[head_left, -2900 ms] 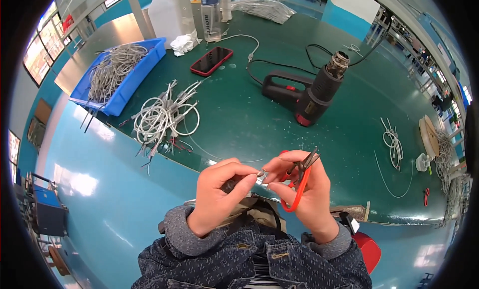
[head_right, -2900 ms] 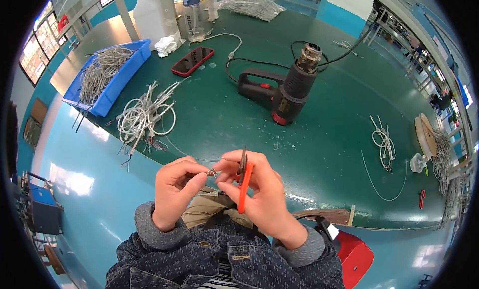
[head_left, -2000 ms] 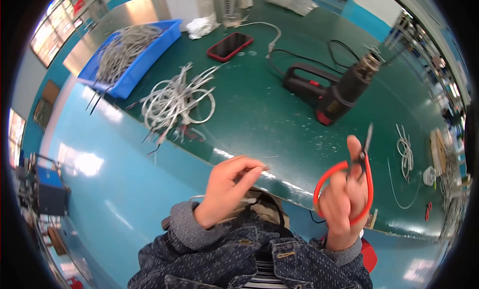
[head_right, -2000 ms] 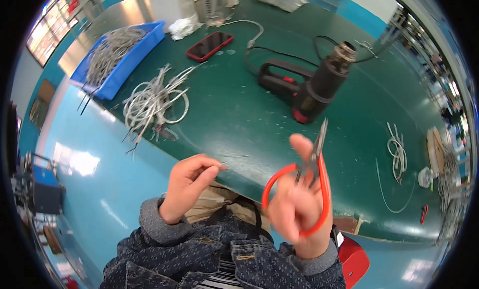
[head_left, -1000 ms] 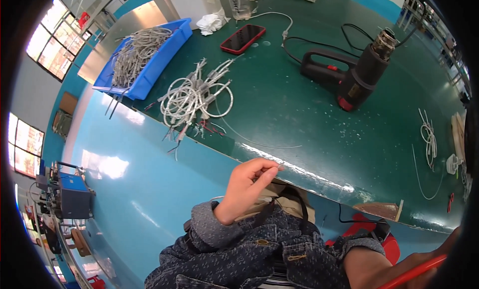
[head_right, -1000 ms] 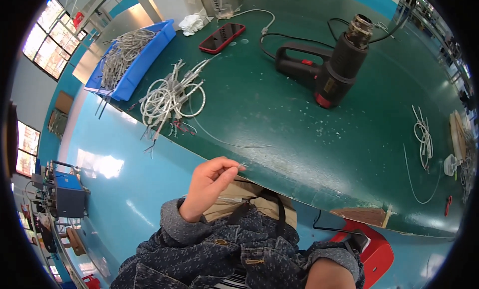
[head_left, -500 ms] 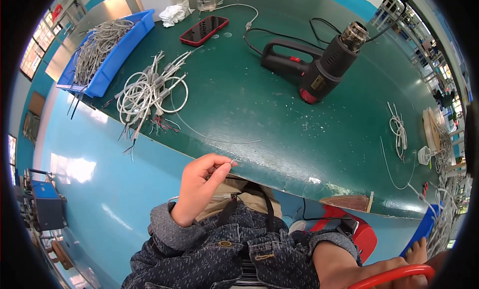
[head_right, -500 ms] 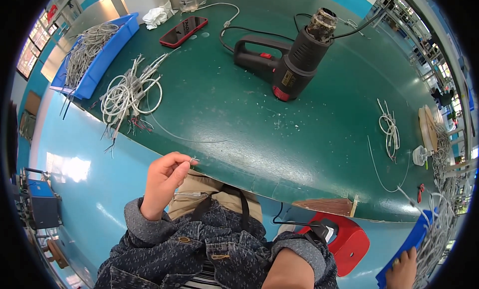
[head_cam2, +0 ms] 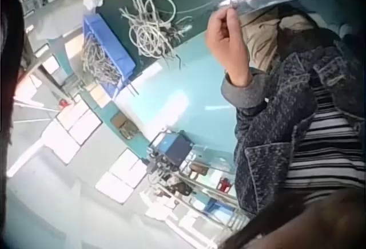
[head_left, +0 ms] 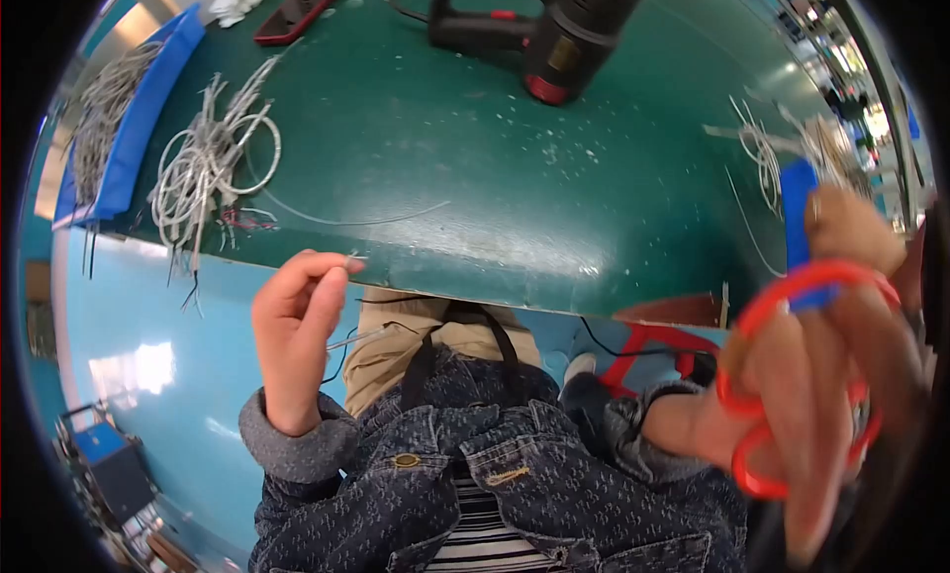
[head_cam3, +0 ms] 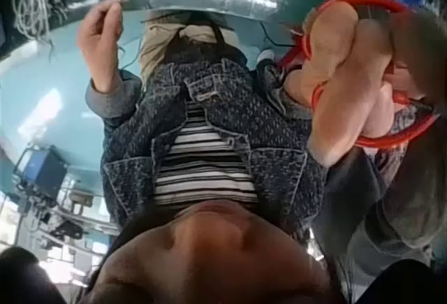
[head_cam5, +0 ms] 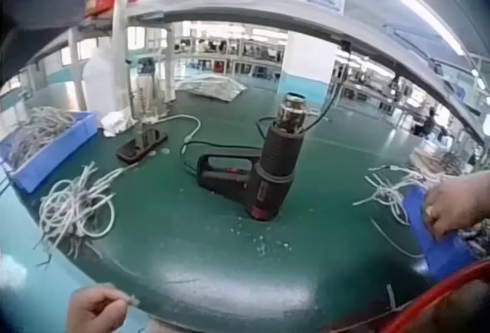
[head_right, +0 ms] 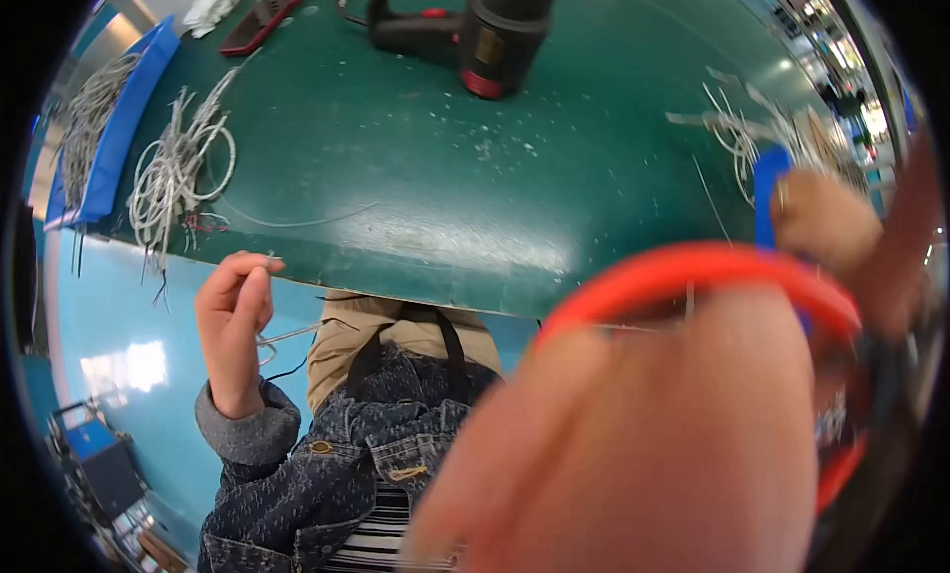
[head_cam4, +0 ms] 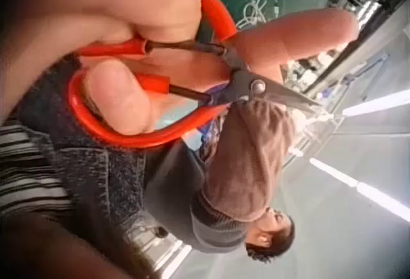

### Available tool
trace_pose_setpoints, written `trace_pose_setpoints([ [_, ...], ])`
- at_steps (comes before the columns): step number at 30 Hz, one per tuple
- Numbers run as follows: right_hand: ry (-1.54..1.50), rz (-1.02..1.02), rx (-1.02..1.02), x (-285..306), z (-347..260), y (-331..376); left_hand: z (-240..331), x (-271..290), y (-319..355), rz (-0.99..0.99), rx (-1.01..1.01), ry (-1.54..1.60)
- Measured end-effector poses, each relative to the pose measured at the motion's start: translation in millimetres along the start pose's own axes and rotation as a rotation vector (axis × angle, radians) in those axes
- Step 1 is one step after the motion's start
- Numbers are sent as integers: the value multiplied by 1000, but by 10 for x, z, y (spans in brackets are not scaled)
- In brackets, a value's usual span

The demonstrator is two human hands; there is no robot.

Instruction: The person picks up a wire, slides a heat shrink tube onto the tip, and holds it over a heat gun. They then use shears to trim the wire tip and repeat the process with another wire.

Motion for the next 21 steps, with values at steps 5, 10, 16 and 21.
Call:
trace_pose_setpoints([
  [5, -35, 362, 8, -409, 788, -241, 165, -175, -52, -158, -169, -150],
  [10, 87, 281, -311, -579, 1535, -223, 409, -573, -50, -335, -410, -275],
  [16, 151, 261, -253, -672, 1539, -286, 504, -655, -34, -277, -406, -245],
  [21, 297, 262, -127, -717, 1513, -341, 504, -631, -10, -256, -416, -216],
])
Point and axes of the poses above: each hand's wrist, its own y-axis away from the middle knuckle, its own x-axis out of the back of the hand, z = x × y, the point moved 7 cm from there along -y, towards the middle knuckle, and after that the axes turned 3 degrees about y, right-handed, at the moved point
